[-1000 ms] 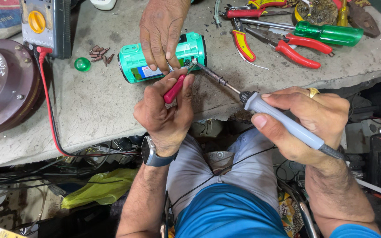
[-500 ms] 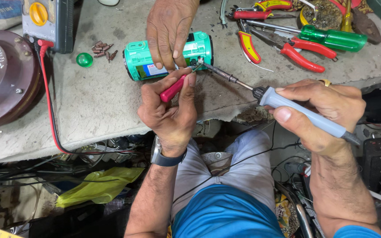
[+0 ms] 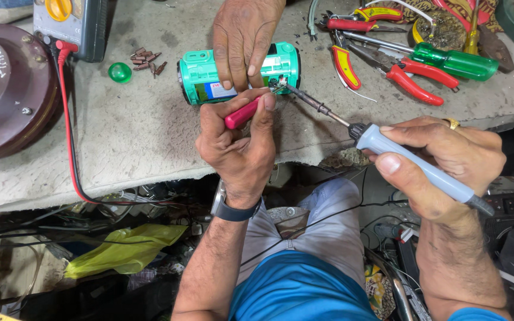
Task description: The person uses a soldering iron to heat and remove a small component from a green cylindrical device, then uses pliers to pull and trim wires. The device is rotated and repositioned on the workbench throughout the process.
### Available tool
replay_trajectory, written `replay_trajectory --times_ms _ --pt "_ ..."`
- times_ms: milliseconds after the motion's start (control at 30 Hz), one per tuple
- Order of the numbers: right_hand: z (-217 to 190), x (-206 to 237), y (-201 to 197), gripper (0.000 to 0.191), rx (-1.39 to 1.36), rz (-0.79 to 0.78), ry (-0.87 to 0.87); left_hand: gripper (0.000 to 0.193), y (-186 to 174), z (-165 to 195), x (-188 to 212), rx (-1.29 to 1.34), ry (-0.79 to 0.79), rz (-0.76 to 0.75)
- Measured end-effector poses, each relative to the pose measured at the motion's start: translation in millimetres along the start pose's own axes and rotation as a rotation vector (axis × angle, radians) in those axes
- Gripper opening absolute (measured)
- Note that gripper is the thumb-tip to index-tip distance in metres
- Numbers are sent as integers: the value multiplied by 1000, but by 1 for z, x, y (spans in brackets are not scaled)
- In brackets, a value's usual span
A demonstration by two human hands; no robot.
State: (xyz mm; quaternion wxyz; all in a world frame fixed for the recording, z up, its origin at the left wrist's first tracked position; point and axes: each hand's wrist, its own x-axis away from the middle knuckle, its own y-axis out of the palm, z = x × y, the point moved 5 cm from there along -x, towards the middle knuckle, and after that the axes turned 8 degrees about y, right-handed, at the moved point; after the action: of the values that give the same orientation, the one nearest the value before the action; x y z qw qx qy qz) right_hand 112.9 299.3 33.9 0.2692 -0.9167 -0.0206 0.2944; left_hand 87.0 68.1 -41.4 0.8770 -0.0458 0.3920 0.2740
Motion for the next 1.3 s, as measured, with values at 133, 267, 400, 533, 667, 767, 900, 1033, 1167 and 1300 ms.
replay_trajectory --times_ms 133,267,400,533,667,767,900,1033,1167,1300 --pt "-1 1 2 26 -6 -10 5 26 0 -6 2 87 -68 32" --pt "1 3 3 25 -20 3 8 24 2 -6 3 125 -57 52" --pt "3 10 6 24 -57 17 45 25 2 -7 6 163 -105 60" --pt "5 16 -2 24 44 58 48 26 2 0 7 49 -60 17" --pt "26 29 -27 23 -328 239 146 26 5 0 7 134 -60 36" --pt "51 42 -85 22 -384 443 126 25 10 0 9 179 -102 -1" --pt "107 38 -184 19 -363 689 246 32 23 6 10 129 0 -41" --pt "135 16 -237 17 -262 573 362 35 30 6 9 183 5 -27" --pt "124 -8 -232 22 -120 370 284 33 31 5 13 93 63 -6" --pt "122 -40 -209 26 20 177 297 33 30 3 16 80 43 -6"
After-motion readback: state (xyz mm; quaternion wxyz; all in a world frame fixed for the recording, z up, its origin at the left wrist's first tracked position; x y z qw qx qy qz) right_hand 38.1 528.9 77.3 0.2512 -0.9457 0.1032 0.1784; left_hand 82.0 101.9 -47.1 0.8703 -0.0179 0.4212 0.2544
